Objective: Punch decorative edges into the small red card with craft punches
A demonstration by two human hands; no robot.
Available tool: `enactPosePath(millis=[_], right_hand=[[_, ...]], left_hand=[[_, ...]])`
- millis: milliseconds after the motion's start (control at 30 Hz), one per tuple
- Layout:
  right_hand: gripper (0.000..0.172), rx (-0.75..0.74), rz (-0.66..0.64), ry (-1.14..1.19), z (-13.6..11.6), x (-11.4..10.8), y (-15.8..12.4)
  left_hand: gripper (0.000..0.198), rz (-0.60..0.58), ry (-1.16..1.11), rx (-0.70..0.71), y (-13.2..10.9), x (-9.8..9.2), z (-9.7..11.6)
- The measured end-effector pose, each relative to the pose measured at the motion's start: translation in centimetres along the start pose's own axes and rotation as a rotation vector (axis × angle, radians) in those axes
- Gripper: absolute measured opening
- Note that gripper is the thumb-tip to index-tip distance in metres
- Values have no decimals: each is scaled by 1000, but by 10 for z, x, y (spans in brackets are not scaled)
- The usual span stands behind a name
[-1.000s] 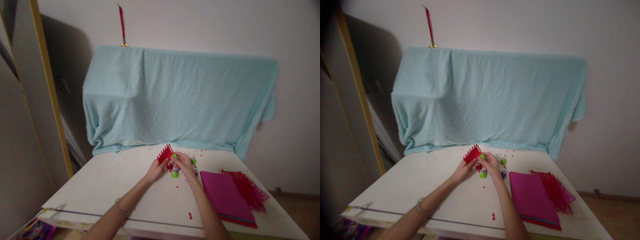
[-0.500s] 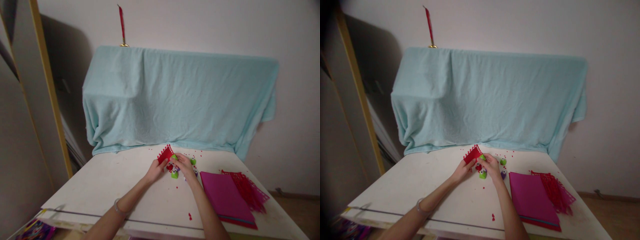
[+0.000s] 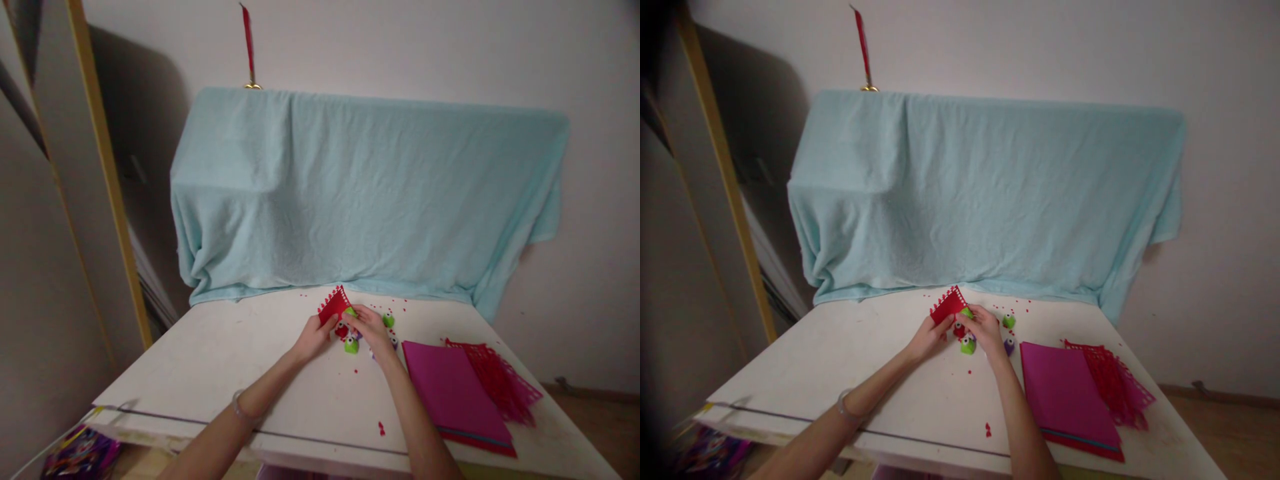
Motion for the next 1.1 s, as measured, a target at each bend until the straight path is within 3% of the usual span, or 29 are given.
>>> enactPosePath(millis=[1100], right_hand=[[35,46,66,23,0,-2,-2]], left_hand=[[43,-21,59,29,2,-1,-6]])
Point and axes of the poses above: each hand's wrist, its own y-axis towards the middle knuckle, its own x-axis out of the palm, z = x × y, the point moved 9 cm from there along y, towards the middle knuckle, and after that the axes turned 4 degrees about -y, right-handed, at the moved point
